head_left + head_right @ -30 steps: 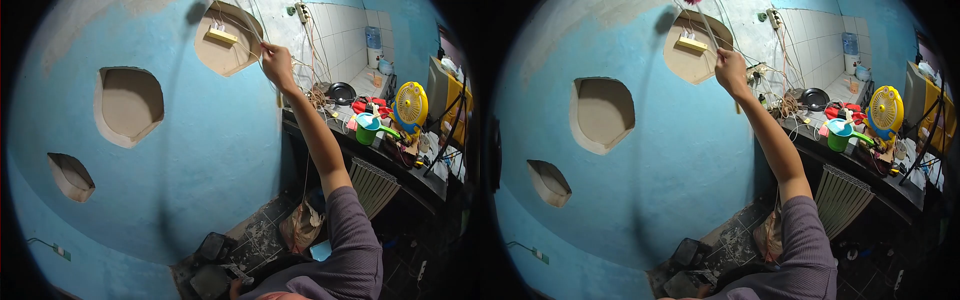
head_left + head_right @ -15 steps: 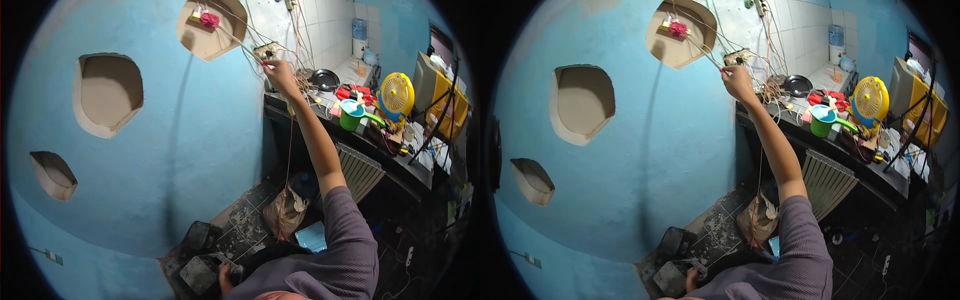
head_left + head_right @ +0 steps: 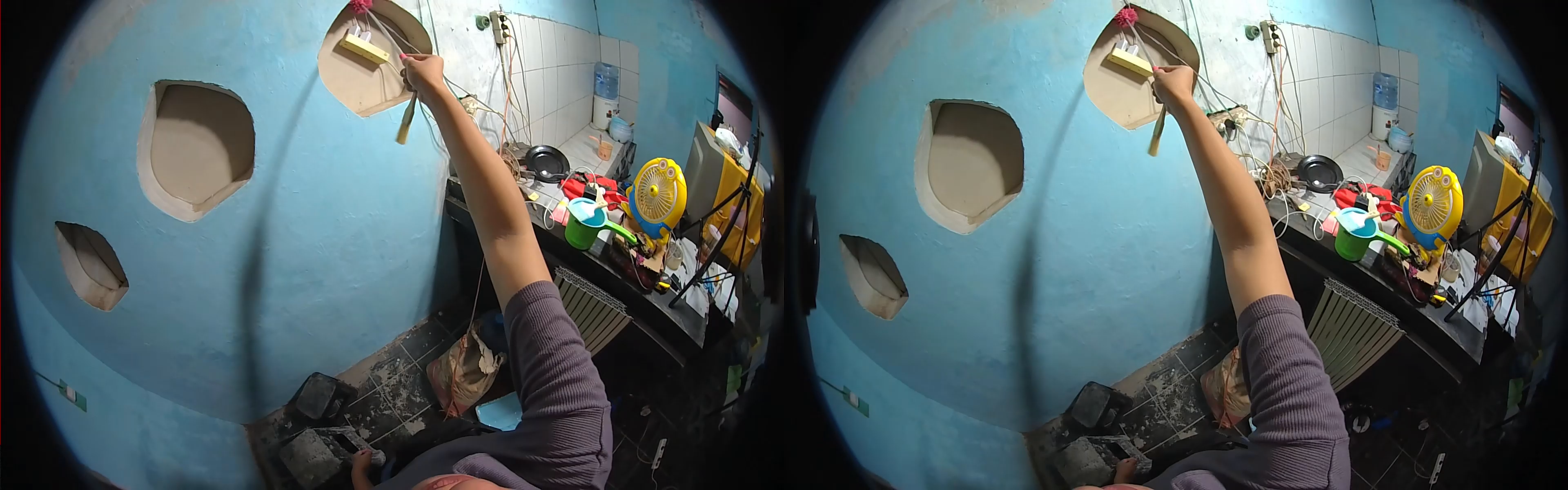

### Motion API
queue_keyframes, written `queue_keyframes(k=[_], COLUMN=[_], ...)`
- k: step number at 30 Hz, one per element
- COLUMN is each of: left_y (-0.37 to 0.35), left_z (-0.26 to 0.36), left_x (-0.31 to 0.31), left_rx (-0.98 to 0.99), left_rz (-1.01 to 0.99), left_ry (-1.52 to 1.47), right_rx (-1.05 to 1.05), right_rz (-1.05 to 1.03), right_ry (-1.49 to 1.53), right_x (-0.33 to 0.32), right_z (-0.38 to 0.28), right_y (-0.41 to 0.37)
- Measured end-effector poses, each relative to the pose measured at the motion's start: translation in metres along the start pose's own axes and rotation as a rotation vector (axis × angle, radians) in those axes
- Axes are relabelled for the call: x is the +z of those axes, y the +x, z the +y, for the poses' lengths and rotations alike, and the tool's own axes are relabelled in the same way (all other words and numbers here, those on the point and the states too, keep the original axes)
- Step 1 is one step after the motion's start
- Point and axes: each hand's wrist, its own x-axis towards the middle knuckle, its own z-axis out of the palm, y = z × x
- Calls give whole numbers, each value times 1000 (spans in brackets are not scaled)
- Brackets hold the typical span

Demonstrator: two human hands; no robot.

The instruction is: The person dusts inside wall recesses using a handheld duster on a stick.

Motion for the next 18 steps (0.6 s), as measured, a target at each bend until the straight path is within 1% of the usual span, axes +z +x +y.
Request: queue_keyframes(k=[1, 2, 3, 5, 6, 7, 9, 11, 13, 15, 16, 17, 18], left_y=[2, -1, -5, -32, -38, -27, -12, -3, -3, -21, -30, -39, -44], left_z=[-3, -2, 1, 24, 30, 16, 1, -1, -2, 20, 34, 46, 51], left_x=[0, -3, -7, -10, -10, -5, 0, 4, 2, -13, -13, -10, -9], left_rx=[1, -49, -98, -102, -108, -107, 6, -13, -41, 203, 201, 68, -68], left_rz=[1, -3, -7, 1, 9, 9, 16, 13, 6, -67, -73, -33, 9], left_ry=[-7, 5, 15, 8, 12, 9, 35, -2, -34, 247, 251, 75, -100], right_rx=[-8, -58, -99, -77, -80, -80, -98, -125, -119, -81, -1, 80, 46], right_rz=[27, 48, 73, 60, 92, 127, 193, 203, 125, 118, 71, 25, 44], right_ry=[100, 119, 181, 392, 402, 413, 451, 426, 197, 157, 164, 170, 164], right_x=[2, 5, 5, 1, 3, 7, 18, 25, 27, 30, 30, 28, 26], right_z=[1, 3, 21, 32, 41, 51, 53, 56, 53, 36, 28, 25, 27], right_y=[-1, -11, -10, -41, -56, -70, -100, -104, -102, -107, -108, -109, -106])
